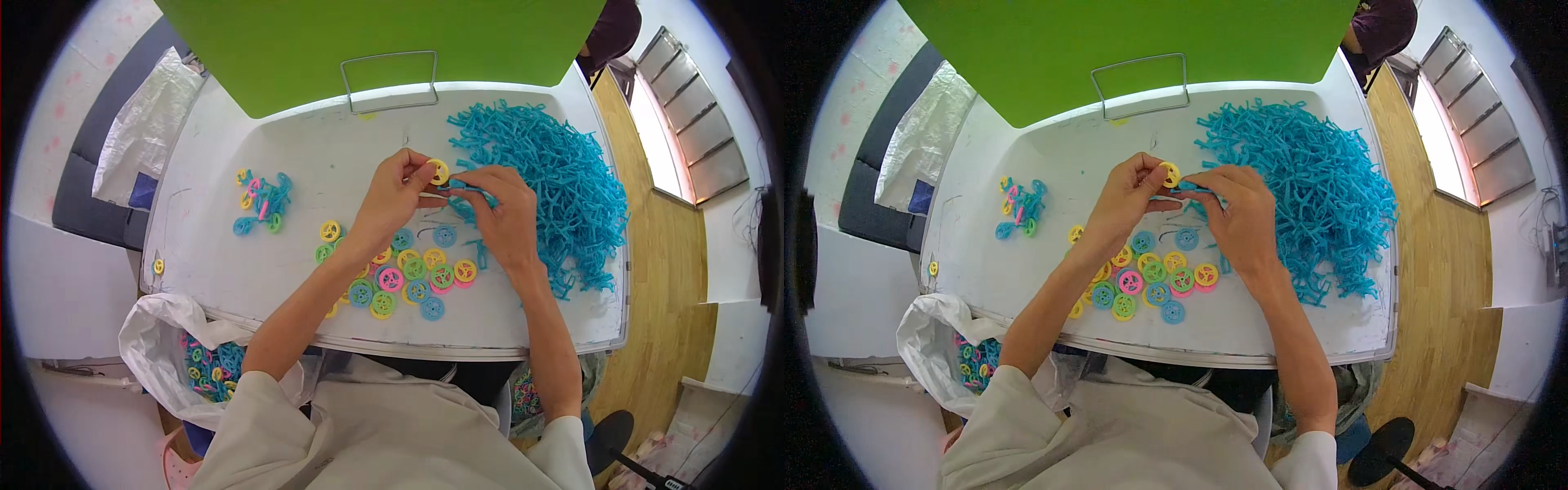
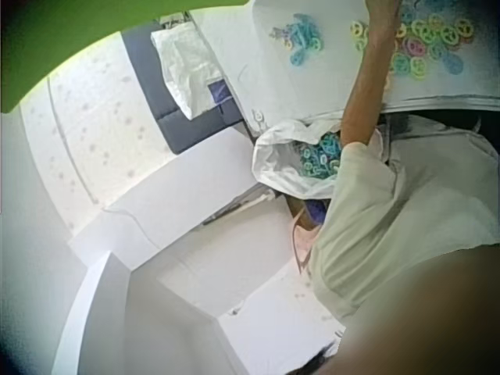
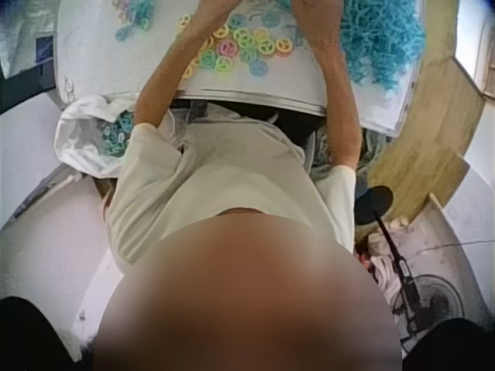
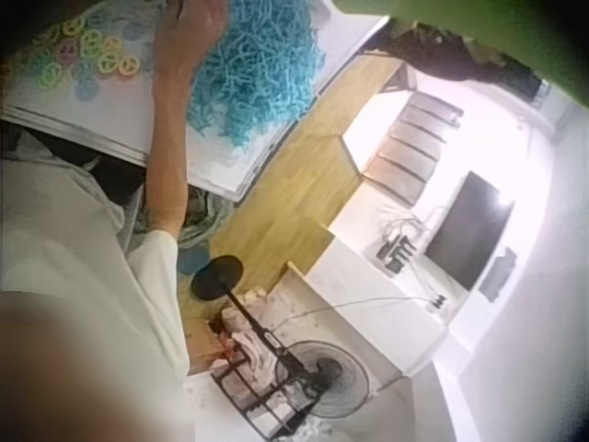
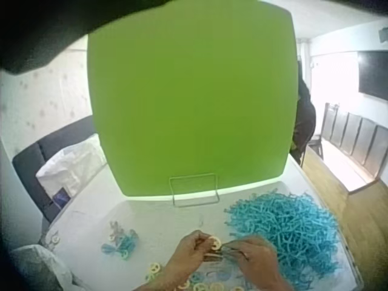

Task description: Connecting small circular plastic toy parts with smiley faces together.

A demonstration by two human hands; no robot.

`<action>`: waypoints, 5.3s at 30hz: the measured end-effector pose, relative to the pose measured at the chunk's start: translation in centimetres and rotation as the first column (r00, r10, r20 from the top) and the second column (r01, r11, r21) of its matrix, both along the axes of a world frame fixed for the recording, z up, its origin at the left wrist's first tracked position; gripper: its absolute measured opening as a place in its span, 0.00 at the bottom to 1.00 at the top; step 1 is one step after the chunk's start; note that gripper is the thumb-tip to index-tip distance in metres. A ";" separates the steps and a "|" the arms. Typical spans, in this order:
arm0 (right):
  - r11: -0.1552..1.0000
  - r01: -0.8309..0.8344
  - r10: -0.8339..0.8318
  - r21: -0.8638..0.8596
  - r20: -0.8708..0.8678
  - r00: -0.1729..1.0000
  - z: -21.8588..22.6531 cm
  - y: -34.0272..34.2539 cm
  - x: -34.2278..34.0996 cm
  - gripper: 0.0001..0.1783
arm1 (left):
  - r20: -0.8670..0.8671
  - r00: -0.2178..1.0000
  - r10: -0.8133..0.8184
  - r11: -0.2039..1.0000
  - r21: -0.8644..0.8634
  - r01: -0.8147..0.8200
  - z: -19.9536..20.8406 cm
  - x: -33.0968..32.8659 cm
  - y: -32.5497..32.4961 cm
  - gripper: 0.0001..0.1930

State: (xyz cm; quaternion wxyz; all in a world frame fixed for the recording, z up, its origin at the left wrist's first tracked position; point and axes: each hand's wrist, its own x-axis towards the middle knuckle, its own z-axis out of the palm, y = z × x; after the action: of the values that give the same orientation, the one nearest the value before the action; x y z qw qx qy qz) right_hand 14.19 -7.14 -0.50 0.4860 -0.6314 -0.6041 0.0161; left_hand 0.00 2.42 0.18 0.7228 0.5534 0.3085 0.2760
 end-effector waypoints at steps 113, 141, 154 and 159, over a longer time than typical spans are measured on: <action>0.981 -0.114 0.027 -0.155 -0.477 0.878 0.7 0.1 -1.1 0.06 | 0.153 0.987 -0.056 0.949 -0.298 0.100 0.1 -1.4 0.4 0.12; 0.968 -0.224 0.059 -0.109 -0.773 0.632 -0.3 0.3 -1.1 0.07 | 0.116 0.993 0.016 1.000 0.000 -0.016 -0.1 -1.0 -0.6 0.08; 0.954 -0.277 0.119 -0.117 -0.698 0.706 -0.8 0.4 -0.8 0.04 | 0.057 0.998 0.012 0.997 -0.074 -0.008 -0.4 -1.2 -0.2 0.03; 0.966 -0.259 0.190 -0.011 -0.650 0.736 -1.3 0.6 -1.4 0.05 | 0.090 0.996 -0.006 0.989 -0.146 0.019 -0.5 -1.7 0.3 0.02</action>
State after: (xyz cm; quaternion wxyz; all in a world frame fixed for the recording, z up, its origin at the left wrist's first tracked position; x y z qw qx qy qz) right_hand 12.83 -6.57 -1.83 0.6255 -0.5335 -0.4705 0.3205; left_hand -1.68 2.76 -0.33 0.7763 0.4878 0.2917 0.2725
